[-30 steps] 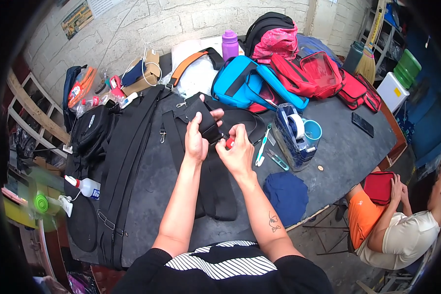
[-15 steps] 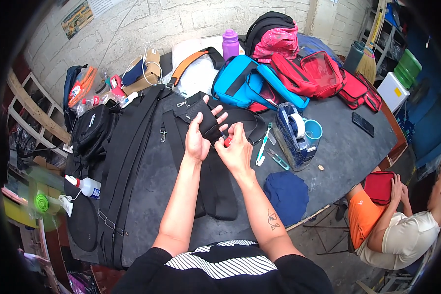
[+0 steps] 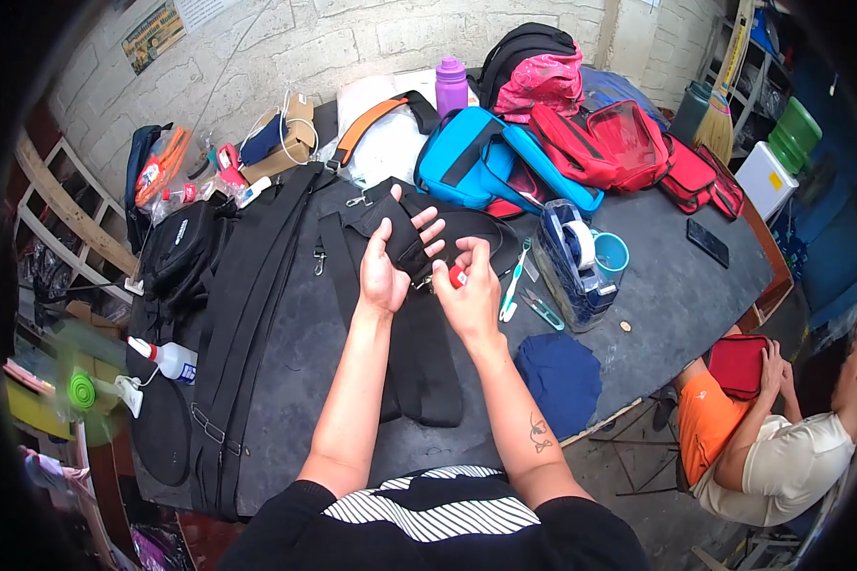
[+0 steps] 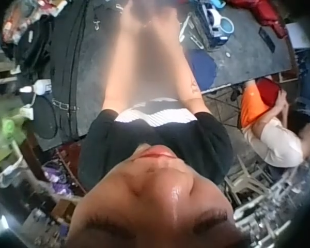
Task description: Inspecting bag straps and using a lighter to seal frayed thread ends in a manufacturing workshop.
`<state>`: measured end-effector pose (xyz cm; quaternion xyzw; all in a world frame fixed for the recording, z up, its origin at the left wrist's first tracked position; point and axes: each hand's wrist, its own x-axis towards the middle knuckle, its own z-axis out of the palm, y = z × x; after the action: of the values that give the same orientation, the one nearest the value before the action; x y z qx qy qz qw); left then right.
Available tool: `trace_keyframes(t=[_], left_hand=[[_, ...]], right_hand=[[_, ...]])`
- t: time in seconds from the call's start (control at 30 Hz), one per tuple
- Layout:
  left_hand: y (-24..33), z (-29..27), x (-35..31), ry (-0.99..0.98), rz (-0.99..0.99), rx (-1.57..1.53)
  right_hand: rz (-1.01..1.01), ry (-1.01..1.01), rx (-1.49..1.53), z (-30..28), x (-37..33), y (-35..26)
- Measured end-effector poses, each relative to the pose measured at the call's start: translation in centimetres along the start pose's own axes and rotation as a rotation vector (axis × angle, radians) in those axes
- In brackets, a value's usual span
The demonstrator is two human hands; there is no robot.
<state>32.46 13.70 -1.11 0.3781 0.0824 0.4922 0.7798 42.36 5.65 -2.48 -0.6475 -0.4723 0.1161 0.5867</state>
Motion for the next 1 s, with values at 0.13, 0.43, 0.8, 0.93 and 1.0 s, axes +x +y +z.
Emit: trace_keyframes(t=[0.13,0.43,0.8,0.93,1.0], left_hand=[[-0.5,0.1,0.2,-0.030,-0.007,0.027],[-0.8,0.6,0.3,-0.018,-0.034,-0.004],[0.2,-1.3,0.8,0.173,-0.001,-0.029],[-0.4,-2.6,0.6,0.470,-0.264,-0.021],[-0.9,-2.3,0.4,0.396,-0.447,-0.142]], right_hand=[[-0.050,-0.035,-0.119,0.3,0.1,-1.6],[-0.101,-0.071,-0.113,1.2,-0.2,-2.2],[0.113,-0.340,0.128,-1.1,1.3,1.0],[-0.274,0.036,-0.389,-1.6,0.8,-1.6],[-0.355,-0.018,-0.349,-0.9,-0.3,-2.3]])
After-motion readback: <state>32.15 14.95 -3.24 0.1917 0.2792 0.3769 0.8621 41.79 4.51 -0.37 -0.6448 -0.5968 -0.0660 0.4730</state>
